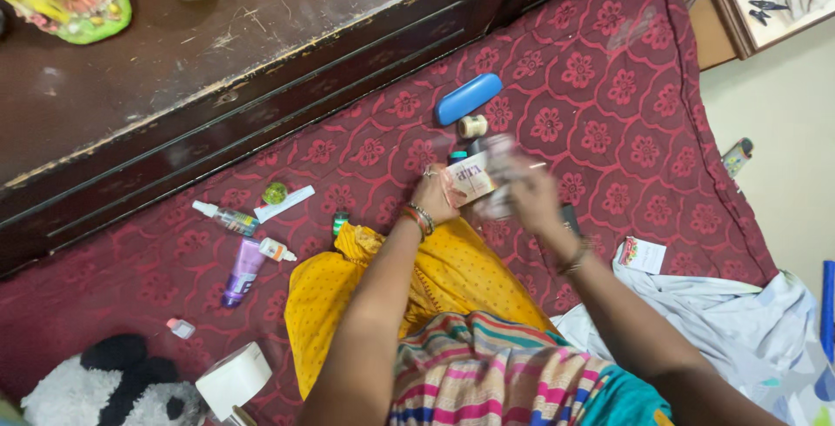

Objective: The person wipes several bottles, a small lamp, a glasses case, and figurines with a cloth on a wooden dresser.

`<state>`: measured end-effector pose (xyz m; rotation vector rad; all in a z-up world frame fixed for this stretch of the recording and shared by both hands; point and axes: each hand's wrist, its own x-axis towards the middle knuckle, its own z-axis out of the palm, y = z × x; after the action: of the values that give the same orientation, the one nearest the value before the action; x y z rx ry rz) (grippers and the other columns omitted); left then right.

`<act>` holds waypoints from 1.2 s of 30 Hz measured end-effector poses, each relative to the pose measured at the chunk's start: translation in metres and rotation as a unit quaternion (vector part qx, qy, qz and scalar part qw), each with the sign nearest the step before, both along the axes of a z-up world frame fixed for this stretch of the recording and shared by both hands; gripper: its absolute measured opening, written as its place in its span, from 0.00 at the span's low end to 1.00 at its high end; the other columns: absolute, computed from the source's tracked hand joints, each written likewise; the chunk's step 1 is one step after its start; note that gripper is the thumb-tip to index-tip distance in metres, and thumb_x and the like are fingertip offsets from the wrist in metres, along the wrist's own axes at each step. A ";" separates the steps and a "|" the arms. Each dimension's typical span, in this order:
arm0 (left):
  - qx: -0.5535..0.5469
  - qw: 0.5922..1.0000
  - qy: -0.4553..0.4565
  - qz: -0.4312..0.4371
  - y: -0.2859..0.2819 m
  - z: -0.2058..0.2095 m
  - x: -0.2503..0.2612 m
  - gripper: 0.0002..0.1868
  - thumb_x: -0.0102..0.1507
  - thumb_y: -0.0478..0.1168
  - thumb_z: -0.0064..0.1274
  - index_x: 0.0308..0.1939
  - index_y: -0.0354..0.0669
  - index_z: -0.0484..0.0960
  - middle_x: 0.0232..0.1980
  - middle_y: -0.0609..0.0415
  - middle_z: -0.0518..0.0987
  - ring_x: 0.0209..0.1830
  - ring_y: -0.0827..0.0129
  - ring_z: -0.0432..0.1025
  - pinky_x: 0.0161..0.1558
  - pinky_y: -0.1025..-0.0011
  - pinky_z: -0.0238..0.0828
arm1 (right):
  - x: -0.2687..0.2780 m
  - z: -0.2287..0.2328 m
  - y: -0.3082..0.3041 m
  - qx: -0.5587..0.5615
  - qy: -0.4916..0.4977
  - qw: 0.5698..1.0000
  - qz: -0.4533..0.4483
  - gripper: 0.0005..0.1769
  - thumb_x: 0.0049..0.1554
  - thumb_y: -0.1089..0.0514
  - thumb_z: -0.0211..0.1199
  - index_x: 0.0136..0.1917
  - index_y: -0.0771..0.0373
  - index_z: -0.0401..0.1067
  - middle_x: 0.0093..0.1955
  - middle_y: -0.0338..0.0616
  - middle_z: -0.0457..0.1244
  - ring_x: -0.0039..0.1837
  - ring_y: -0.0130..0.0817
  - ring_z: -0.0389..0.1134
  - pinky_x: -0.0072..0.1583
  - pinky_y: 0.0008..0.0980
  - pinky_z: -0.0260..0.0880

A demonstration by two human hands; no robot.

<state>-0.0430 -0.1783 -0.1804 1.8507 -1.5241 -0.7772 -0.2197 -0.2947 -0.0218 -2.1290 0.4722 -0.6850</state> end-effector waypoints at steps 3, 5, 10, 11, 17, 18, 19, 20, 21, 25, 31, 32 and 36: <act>-0.196 0.965 0.157 0.076 0.017 -0.013 -0.014 0.27 0.66 0.40 0.55 0.70 0.44 0.71 0.64 0.45 0.79 0.65 0.60 0.74 0.69 0.64 0.69 | 0.047 0.008 0.064 0.017 0.216 0.974 0.060 0.29 0.59 0.57 0.53 0.73 0.57 0.64 0.63 0.54 0.66 0.64 0.49 0.66 0.63 0.58 0.63; -0.178 0.979 0.042 0.085 0.048 -0.006 -0.014 0.28 0.65 0.38 0.62 0.68 0.44 0.72 0.63 0.40 0.79 0.63 0.58 0.74 0.64 0.63 0.69 | 0.061 0.011 0.082 -0.246 0.149 0.953 0.097 0.30 0.62 0.51 0.52 0.75 0.60 0.62 0.72 0.58 0.63 0.75 0.50 0.57 0.70 0.59 0.46; -0.050 0.940 0.229 0.247 0.113 0.094 -0.015 0.39 0.50 0.35 0.63 0.62 0.38 0.61 0.49 0.45 0.75 0.50 0.61 0.74 0.55 0.64 0.73 | 0.055 0.019 0.072 -0.120 0.158 0.979 0.038 0.19 0.67 0.50 0.47 0.68 0.53 0.68 0.73 0.41 0.65 0.77 0.40 0.63 0.78 0.40 0.53; -0.109 0.926 0.268 0.241 0.122 0.114 -0.016 0.45 0.42 0.31 0.66 0.62 0.39 0.60 0.52 0.47 0.73 0.54 0.62 0.73 0.56 0.65 0.73 | 0.048 0.019 0.065 -0.065 0.159 0.985 0.001 0.22 0.66 0.52 0.46 0.70 0.55 0.66 0.72 0.46 0.64 0.75 0.43 0.63 0.77 0.41 0.54; -0.222 0.910 0.246 0.248 0.140 0.167 -0.025 0.49 0.43 0.30 0.68 0.64 0.39 0.58 0.56 0.47 0.69 0.55 0.60 0.71 0.57 0.63 0.73 | 0.045 0.005 0.115 -0.093 0.048 0.994 -0.007 0.28 0.61 0.60 0.52 0.74 0.68 0.62 0.72 0.68 0.57 0.74 0.66 0.56 0.74 0.50 0.53; -0.229 0.885 0.320 0.249 0.144 0.169 -0.027 0.50 0.45 0.31 0.67 0.66 0.43 0.55 0.58 0.49 0.70 0.57 0.63 0.72 0.59 0.65 0.74 | 0.046 0.013 0.139 -0.103 0.059 0.993 0.023 0.32 0.55 0.59 0.55 0.72 0.68 0.61 0.71 0.68 0.58 0.72 0.67 0.56 0.73 0.49 0.53; -0.239 0.856 0.390 0.239 0.145 0.169 -0.025 0.51 0.47 0.32 0.65 0.68 0.47 0.51 0.61 0.51 0.72 0.59 0.65 0.73 0.60 0.67 0.74 | 0.047 0.025 0.160 -0.126 0.037 0.990 0.050 0.32 0.55 0.60 0.55 0.73 0.66 0.62 0.72 0.65 0.58 0.74 0.65 0.57 0.74 0.50 0.53; -0.246 0.824 0.458 0.226 0.147 0.168 -0.024 0.52 0.49 0.32 0.64 0.70 0.52 0.48 0.63 0.53 0.73 0.60 0.67 0.74 0.61 0.69 0.75 | 0.050 0.040 0.170 -0.149 0.016 0.986 0.077 0.33 0.54 0.60 0.55 0.73 0.64 0.64 0.73 0.63 0.58 0.75 0.63 0.58 0.76 0.50 0.52; -0.278 0.857 0.381 0.208 0.151 0.168 -0.019 0.49 0.47 0.28 0.66 0.67 0.46 0.54 0.61 0.49 0.74 0.59 0.61 0.74 0.60 0.66 0.75 | 0.054 0.060 0.163 -0.165 0.014 0.982 0.090 0.33 0.52 0.57 0.57 0.71 0.64 0.66 0.72 0.62 0.60 0.74 0.62 0.59 0.74 0.50 0.54; -0.266 0.844 0.422 0.199 0.156 0.155 -0.007 0.46 0.46 0.25 0.60 0.66 0.42 0.56 0.53 0.50 0.66 0.50 0.57 0.79 0.47 0.63 0.80 | 0.053 0.107 0.116 0.110 -0.125 0.984 0.069 0.15 0.62 0.56 0.53 0.54 0.64 0.76 0.63 0.53 0.70 0.65 0.50 0.70 0.67 0.41 0.68; -0.278 0.880 0.373 0.099 0.133 0.181 0.038 0.50 0.46 0.25 0.66 0.69 0.41 0.57 0.61 0.49 0.68 0.60 0.65 0.71 0.60 0.62 0.74 | -0.022 0.112 0.004 0.140 0.017 0.967 -0.213 0.37 0.48 0.51 0.66 0.68 0.66 0.61 0.68 0.61 0.60 0.67 0.57 0.64 0.66 0.47 0.65; -0.224 0.894 0.379 0.083 0.123 0.193 0.048 0.50 0.44 0.26 0.65 0.68 0.42 0.57 0.58 0.50 0.68 0.57 0.64 0.73 0.57 0.63 0.75 | -0.033 0.119 -0.002 0.103 0.056 0.976 -0.182 0.43 0.46 0.51 0.68 0.70 0.66 0.58 0.69 0.62 0.59 0.68 0.59 0.63 0.66 0.48 0.64; -0.124 0.979 0.159 0.028 0.081 0.242 0.084 0.50 0.41 0.29 0.66 0.67 0.44 0.62 0.57 0.51 0.71 0.61 0.65 0.69 0.63 0.65 0.68 | -0.028 0.156 -0.005 -0.102 0.122 0.985 0.065 0.65 0.37 0.48 0.77 0.79 0.68 0.48 0.72 0.67 0.53 0.69 0.64 0.60 0.65 0.52 0.62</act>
<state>0.0408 -0.0969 0.0614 1.4997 -1.2937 -0.7761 -0.2476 -0.2993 0.1340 -2.4290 0.4022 -0.4136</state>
